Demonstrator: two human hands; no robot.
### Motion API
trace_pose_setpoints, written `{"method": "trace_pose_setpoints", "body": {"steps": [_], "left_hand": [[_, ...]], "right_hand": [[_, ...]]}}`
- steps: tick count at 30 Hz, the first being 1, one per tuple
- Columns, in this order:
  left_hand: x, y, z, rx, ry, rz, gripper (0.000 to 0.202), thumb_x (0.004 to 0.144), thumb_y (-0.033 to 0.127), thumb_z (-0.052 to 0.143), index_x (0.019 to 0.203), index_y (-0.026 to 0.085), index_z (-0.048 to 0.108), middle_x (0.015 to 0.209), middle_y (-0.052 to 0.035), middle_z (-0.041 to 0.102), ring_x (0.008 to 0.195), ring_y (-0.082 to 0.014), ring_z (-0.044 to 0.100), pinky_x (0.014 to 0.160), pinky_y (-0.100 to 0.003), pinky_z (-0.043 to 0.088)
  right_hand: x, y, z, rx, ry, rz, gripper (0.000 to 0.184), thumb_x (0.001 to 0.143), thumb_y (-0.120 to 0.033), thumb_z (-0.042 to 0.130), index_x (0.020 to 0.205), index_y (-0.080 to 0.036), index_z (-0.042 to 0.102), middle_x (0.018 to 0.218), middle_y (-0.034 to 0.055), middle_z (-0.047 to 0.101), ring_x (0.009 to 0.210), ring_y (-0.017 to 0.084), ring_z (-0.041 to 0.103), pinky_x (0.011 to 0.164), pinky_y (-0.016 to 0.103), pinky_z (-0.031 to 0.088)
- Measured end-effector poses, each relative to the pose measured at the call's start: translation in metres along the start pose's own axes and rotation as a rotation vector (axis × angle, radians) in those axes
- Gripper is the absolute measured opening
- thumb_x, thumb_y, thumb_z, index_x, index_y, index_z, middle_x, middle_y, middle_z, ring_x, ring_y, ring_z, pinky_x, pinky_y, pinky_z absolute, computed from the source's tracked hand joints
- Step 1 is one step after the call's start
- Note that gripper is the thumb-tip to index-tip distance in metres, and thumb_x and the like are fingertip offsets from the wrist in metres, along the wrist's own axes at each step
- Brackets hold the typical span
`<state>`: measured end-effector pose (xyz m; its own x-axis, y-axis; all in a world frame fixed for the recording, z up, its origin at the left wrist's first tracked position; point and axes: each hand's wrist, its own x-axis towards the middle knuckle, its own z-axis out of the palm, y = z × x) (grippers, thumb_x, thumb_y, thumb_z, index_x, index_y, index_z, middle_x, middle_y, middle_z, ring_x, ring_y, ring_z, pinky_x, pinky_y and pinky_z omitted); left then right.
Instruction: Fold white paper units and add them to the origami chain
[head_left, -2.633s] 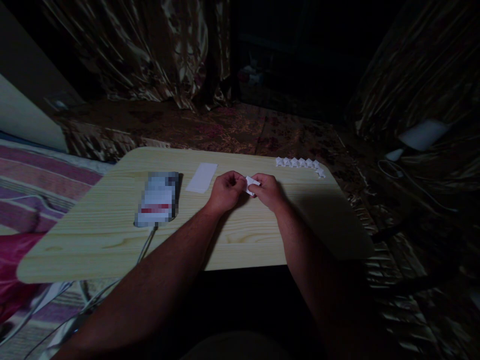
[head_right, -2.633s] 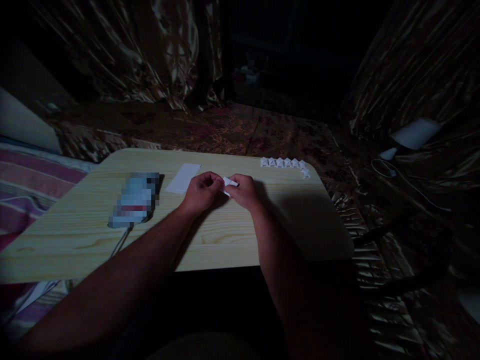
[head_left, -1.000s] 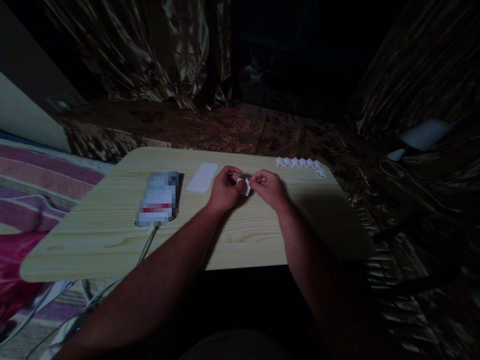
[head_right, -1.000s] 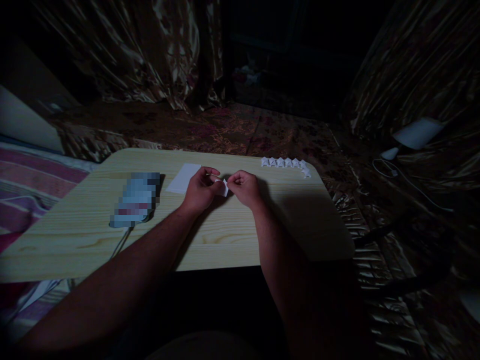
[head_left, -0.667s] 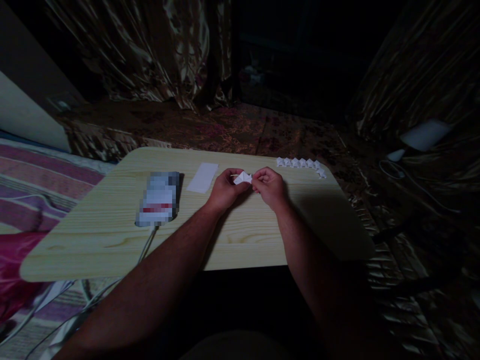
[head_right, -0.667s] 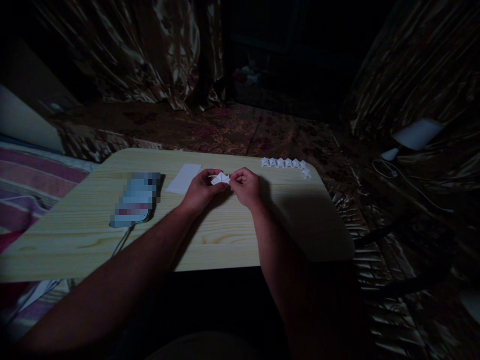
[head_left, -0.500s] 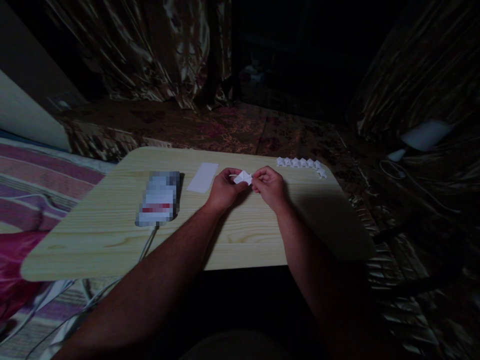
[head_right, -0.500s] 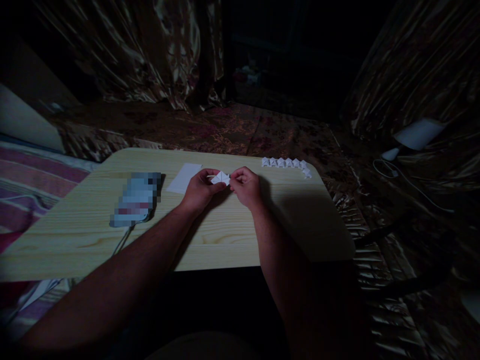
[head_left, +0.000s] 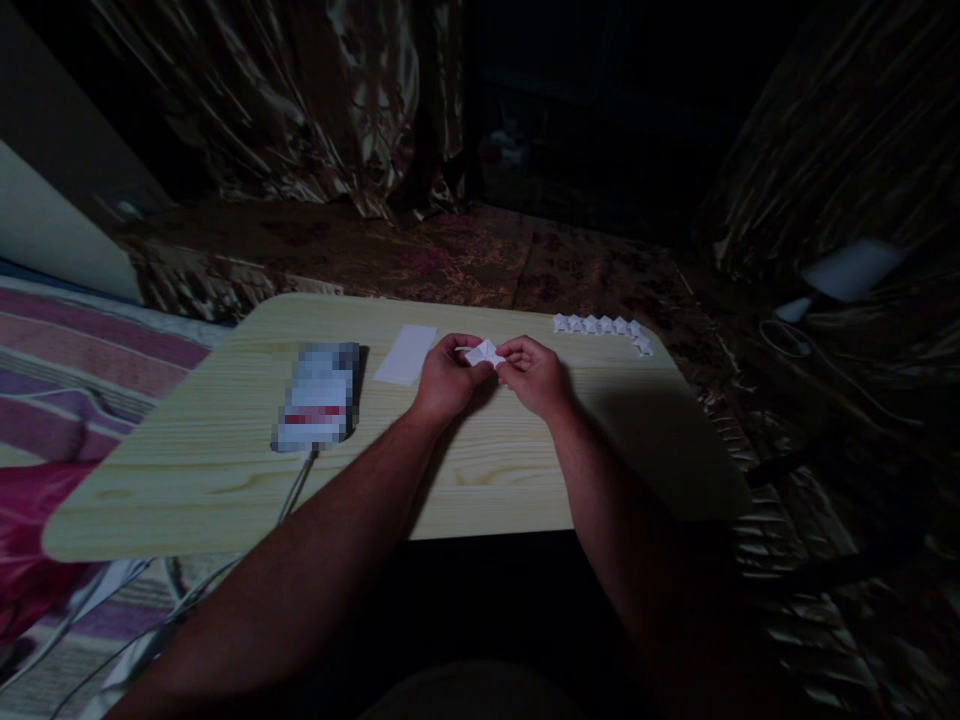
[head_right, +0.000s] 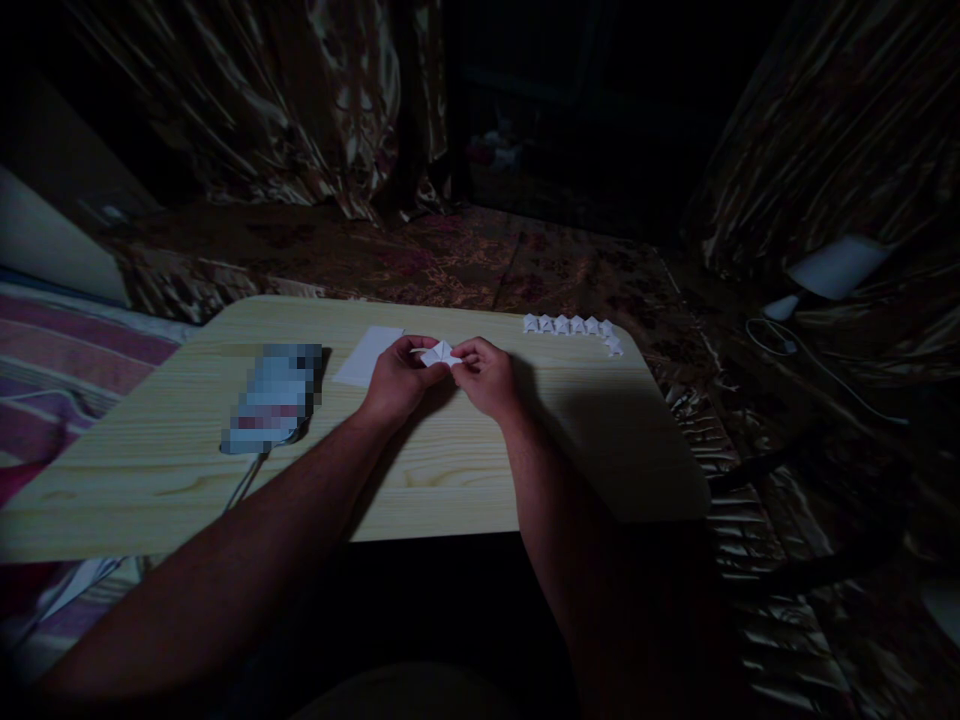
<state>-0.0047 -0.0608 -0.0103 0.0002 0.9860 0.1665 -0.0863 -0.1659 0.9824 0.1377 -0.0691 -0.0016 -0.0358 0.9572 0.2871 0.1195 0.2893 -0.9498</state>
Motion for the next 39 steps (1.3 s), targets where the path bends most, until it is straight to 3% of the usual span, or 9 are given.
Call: {"method": "trace_pose_setpoints", "body": {"steps": [12,23,39], "left_hand": [[-0.003,0.008,0.003,0.008,0.008,0.079,0.042,0.059,0.026,0.074,0.095,0.014,0.057,0.076,-0.0032,0.066,0.058,-0.0114,0.057,0.056,-0.022,0.044],[-0.004,0.006,0.005,0.0,0.036,0.089,0.036,0.059,0.019,0.069,0.092,0.016,0.055,0.069,-0.0004,0.063,0.052,-0.0098,0.052,0.049,-0.02,0.038],[-0.001,0.007,0.001,-0.267,-0.003,-0.062,0.043,0.049,0.007,0.065,0.091,0.015,0.059,0.065,0.0007,0.063,0.052,-0.0103,0.053,0.051,-0.021,0.04]], "right_hand": [[0.001,0.004,0.001,-0.046,0.049,0.052,0.016,0.069,-0.031,0.064,0.074,-0.017,0.058,0.062,-0.0005,0.062,0.057,0.012,0.059,0.05,0.021,0.045],[0.0,0.005,0.006,-0.075,0.072,-0.111,0.006,0.071,-0.023,0.059,0.075,-0.018,0.059,0.062,-0.0031,0.059,0.055,0.01,0.059,0.051,0.02,0.045],[-0.005,-0.005,0.002,-0.47,0.045,-0.427,0.013,0.076,-0.016,0.055,0.066,-0.018,0.063,0.064,-0.0011,0.06,0.062,0.01,0.052,0.06,0.021,0.039]]}}
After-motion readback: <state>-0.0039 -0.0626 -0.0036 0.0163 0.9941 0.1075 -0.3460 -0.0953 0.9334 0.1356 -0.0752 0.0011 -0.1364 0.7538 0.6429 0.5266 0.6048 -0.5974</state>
